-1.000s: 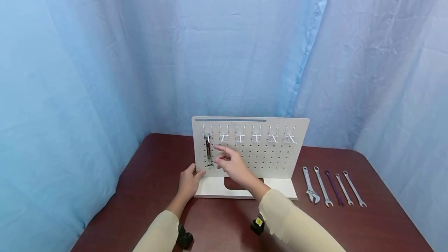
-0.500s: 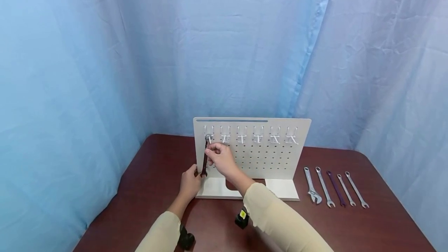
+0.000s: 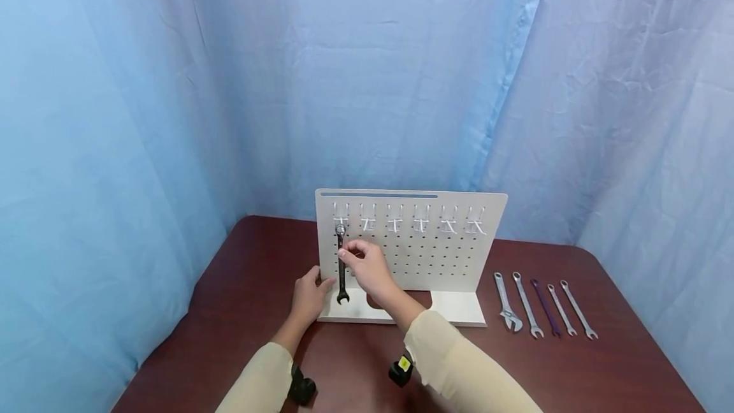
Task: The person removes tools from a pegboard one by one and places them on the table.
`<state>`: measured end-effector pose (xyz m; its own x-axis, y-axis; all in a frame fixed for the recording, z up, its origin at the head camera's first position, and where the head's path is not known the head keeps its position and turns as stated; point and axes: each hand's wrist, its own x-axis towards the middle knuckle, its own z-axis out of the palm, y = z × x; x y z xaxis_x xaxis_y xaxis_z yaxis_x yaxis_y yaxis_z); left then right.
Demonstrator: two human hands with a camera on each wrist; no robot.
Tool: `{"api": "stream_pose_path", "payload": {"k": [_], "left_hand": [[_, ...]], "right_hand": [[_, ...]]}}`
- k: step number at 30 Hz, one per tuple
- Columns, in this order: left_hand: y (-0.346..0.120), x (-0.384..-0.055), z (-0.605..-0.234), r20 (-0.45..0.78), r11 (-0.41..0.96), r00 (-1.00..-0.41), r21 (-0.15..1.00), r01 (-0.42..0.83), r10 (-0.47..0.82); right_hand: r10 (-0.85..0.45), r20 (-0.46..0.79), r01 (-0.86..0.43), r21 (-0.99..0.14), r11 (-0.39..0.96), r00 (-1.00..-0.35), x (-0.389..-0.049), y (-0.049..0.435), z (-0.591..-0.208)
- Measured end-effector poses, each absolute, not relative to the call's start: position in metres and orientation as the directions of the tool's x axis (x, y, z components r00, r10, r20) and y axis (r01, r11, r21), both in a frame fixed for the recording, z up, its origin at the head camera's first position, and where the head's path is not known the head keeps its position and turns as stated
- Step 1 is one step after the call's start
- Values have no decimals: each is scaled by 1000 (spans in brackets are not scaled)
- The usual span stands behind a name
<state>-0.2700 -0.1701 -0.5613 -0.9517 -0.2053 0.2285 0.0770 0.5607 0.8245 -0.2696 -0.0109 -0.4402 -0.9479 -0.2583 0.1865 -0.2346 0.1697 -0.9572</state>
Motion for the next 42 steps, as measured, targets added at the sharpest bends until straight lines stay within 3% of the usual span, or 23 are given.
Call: {"api": "stream_pose_path", "payload": {"k": [22, 28, 42], "left_hand": [[-172, -269, -560, 256, 581, -943, 809, 88, -213], [-170, -267, -560, 225, 560, -948, 826, 63, -225], [-167, -268, -561, 223, 542, -948, 838, 68, -226]], "right_hand": [[-308, 223, -268, -957, 114, -925, -227, 6, -412], [-344, 168, -203, -977, 70, -924, -224, 32, -425], [-224, 115, -151, -977, 150, -968, -220, 115, -432]]}}
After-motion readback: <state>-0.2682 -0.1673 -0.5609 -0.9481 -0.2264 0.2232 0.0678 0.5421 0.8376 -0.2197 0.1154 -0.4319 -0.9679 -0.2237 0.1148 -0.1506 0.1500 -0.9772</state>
